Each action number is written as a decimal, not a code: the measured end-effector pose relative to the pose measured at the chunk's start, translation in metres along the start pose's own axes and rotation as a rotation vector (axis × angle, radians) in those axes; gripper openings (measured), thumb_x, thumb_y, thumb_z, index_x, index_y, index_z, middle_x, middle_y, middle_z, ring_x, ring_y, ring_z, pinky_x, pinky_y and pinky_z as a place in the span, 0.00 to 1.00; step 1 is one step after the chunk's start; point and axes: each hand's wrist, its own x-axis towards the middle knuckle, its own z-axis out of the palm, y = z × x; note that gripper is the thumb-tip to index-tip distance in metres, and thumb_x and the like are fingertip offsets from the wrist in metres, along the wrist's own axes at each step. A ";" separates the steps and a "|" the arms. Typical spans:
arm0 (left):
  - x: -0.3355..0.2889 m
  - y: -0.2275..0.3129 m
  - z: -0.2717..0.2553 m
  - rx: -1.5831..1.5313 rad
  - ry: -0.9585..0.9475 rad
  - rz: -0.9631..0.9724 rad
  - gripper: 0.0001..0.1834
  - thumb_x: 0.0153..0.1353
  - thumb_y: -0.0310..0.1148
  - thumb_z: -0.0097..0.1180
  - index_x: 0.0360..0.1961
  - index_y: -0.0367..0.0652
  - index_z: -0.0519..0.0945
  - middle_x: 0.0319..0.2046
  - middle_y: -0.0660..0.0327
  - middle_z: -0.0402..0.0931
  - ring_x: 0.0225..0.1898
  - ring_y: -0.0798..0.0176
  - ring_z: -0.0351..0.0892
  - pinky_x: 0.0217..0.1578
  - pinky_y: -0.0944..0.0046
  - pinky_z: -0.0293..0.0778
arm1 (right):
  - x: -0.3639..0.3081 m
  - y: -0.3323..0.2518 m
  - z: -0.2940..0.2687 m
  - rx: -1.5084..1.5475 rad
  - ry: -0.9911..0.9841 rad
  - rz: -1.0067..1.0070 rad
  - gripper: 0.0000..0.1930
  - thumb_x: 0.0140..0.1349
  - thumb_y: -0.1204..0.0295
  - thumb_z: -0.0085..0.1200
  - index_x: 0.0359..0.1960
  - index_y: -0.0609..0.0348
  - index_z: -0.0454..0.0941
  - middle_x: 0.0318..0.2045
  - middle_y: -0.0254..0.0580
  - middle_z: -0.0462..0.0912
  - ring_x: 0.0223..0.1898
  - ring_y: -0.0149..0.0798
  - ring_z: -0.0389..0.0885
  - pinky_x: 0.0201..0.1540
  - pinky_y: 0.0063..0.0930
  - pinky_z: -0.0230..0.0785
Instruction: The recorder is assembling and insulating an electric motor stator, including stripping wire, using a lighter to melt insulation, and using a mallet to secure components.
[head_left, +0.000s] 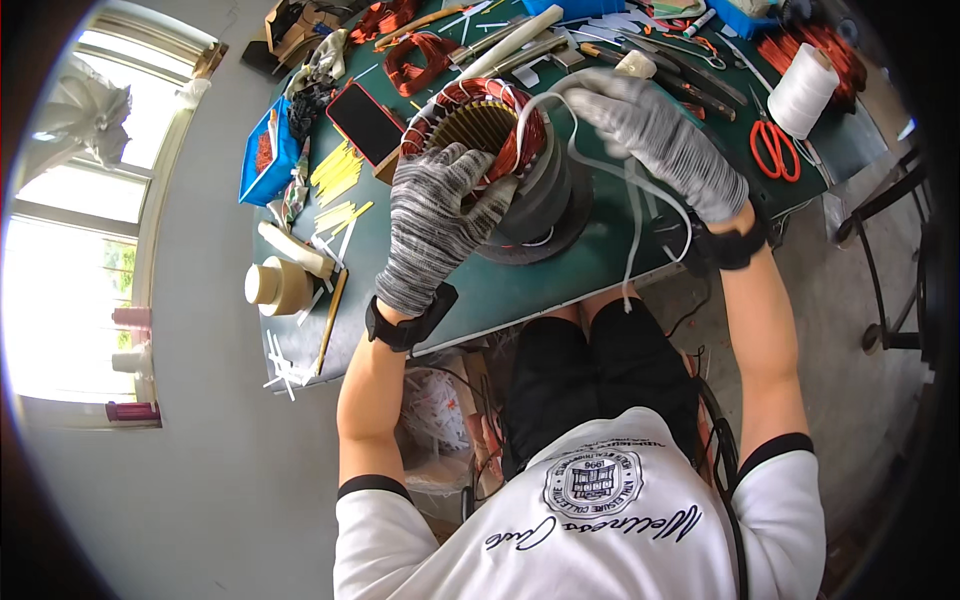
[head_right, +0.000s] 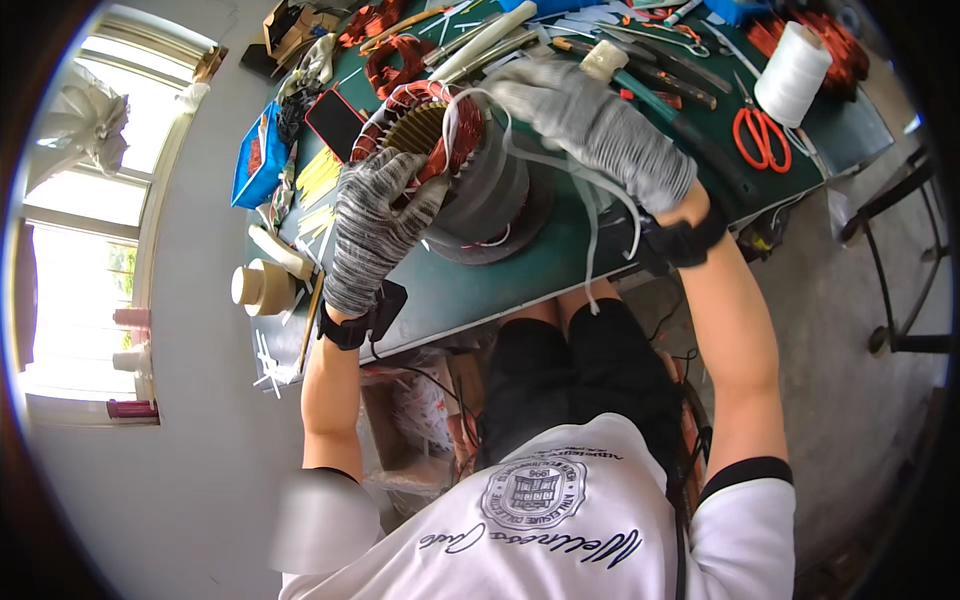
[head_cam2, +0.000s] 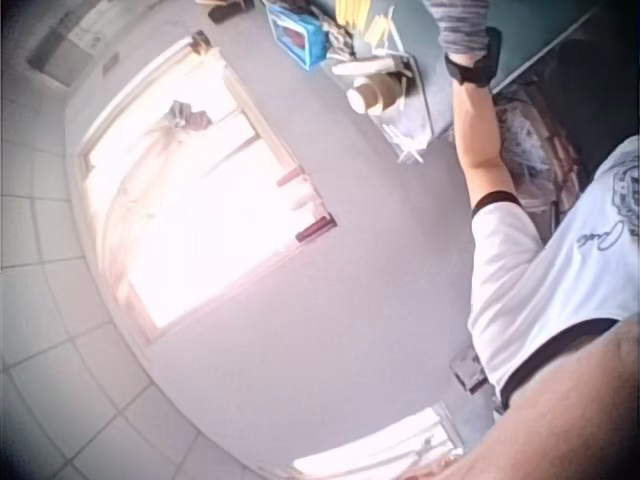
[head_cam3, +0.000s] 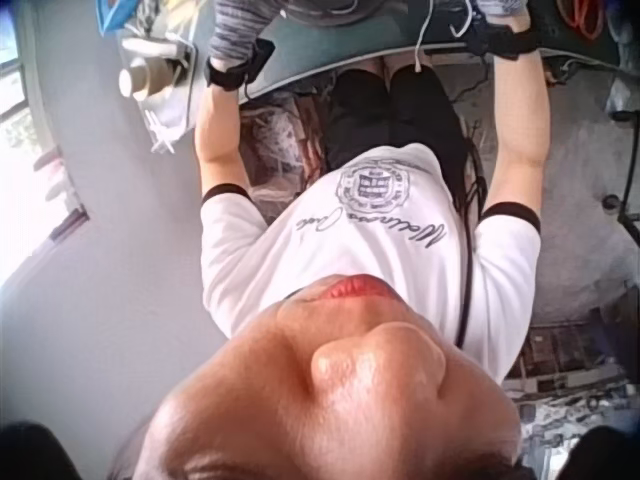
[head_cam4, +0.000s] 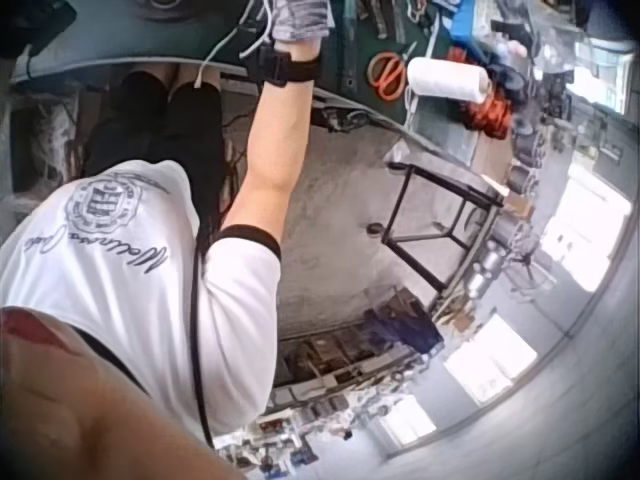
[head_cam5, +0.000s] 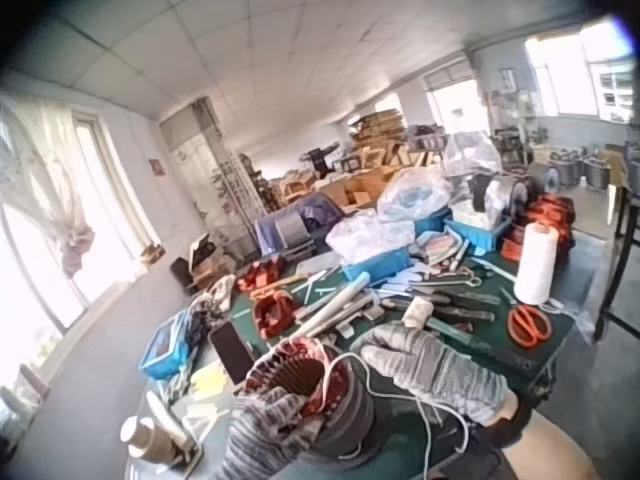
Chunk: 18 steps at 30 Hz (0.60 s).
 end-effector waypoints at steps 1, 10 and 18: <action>0.001 -0.004 0.001 -0.023 -0.016 -0.002 0.15 0.47 0.36 0.65 0.32 0.38 0.80 0.26 0.53 0.77 0.30 0.49 0.76 0.35 0.55 0.72 | -0.003 0.021 0.000 -0.624 0.315 -0.175 0.13 0.60 0.74 0.47 0.47 0.61 0.72 0.38 0.53 0.76 0.39 0.51 0.77 0.41 0.40 0.72; 0.006 -0.007 -0.001 -0.041 -0.060 0.014 0.22 0.50 0.37 0.62 0.46 0.41 0.76 0.27 0.54 0.78 0.33 0.51 0.78 0.37 0.55 0.74 | -0.049 0.004 0.069 -0.248 0.424 -0.139 0.21 0.55 0.79 0.50 0.52 0.50 0.74 0.40 0.45 0.74 0.39 0.42 0.75 0.41 0.31 0.71; 0.010 -0.004 -0.003 0.342 -0.053 0.198 0.23 0.51 0.41 0.62 0.46 0.40 0.77 0.46 0.48 0.75 0.53 0.43 0.69 0.55 0.47 0.64 | -0.029 0.020 0.097 -0.160 0.574 -0.236 0.28 0.55 0.82 0.43 0.60 0.56 0.57 0.45 0.50 0.70 0.33 0.46 0.75 0.37 0.35 0.73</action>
